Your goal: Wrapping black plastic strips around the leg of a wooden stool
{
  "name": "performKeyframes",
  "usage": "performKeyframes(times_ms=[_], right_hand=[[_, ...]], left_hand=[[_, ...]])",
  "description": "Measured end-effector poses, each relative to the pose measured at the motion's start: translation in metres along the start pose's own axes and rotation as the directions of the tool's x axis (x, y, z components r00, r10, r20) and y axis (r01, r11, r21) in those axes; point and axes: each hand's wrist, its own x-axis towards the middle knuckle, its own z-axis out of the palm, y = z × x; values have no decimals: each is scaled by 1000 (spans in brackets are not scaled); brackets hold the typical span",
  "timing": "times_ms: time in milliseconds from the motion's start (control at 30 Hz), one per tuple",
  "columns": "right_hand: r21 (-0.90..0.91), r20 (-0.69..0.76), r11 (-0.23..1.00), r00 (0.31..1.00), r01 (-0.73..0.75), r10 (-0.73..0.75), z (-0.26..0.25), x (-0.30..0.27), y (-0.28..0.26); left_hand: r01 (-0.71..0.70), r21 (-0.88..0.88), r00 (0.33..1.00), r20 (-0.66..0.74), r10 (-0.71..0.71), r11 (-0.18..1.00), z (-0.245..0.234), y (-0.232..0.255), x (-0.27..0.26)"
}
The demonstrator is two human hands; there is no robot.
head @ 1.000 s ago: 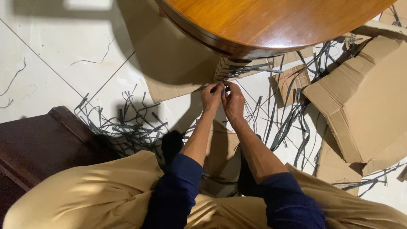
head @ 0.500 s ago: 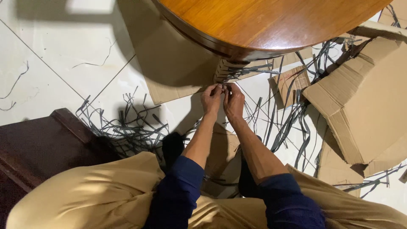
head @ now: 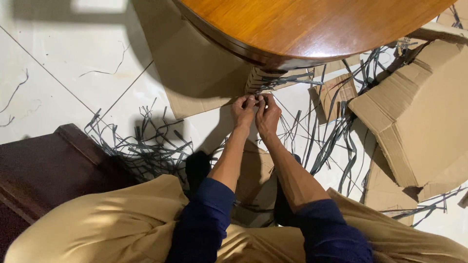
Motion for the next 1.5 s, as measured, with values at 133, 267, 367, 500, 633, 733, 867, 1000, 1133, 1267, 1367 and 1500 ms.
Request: performKeyframes(times_ms=[133, 267, 367, 500, 633, 733, 867, 1000, 1133, 1267, 1367, 1500], right_hand=[[6, -24, 998, 998, -61, 61, 2, 1, 2], [61, -70, 995, 994, -80, 84, 4, 4, 4], [99, -88, 986, 986, -131, 140, 6, 5, 5], [138, -96, 978, 980, -160, 174, 3, 6, 0], [175, -148, 974, 974, -143, 169, 5, 4, 1], [173, -167, 972, 968, -161, 189, 5, -2, -1], [176, -180, 965, 957, -196, 227, 5, -8, -2], [160, -185, 972, 962, -174, 203, 7, -11, 3], [122, -191, 979, 964, -163, 184, 8, -13, 2], [112, -179, 982, 969, -151, 170, 6, -15, 2], [132, -165, 981, 973, -141, 162, 4, -13, 1], [100, -170, 987, 975, -129, 145, 4, -14, 9]], left_hand=[[34, -26, 999, -17, -34, 999, 0, 2, 0], [83, -56, 997, 4, -83, 995, -6, 22, -13], [107, -35, 994, 12, -106, 994, 1, -7, 6], [111, -45, 994, -12, -112, 993, 3, -9, 8], [132, -55, 990, -49, -135, 990, 2, 9, -2], [144, -78, 987, -55, -149, 986, 4, 1, 2], [136, -138, 988, -49, -144, 981, 0, 18, -8], [284, -211, 956, -15, -294, 935, -9, 24, -13], [286, -183, 958, 64, -279, 940, -4, 32, -25], [272, -256, 961, 114, -250, 928, 10, 9, -11], [291, -276, 957, 82, -279, 916, 9, 41, -19], [337, -290, 940, 47, -338, 896, 7, 28, -11]])
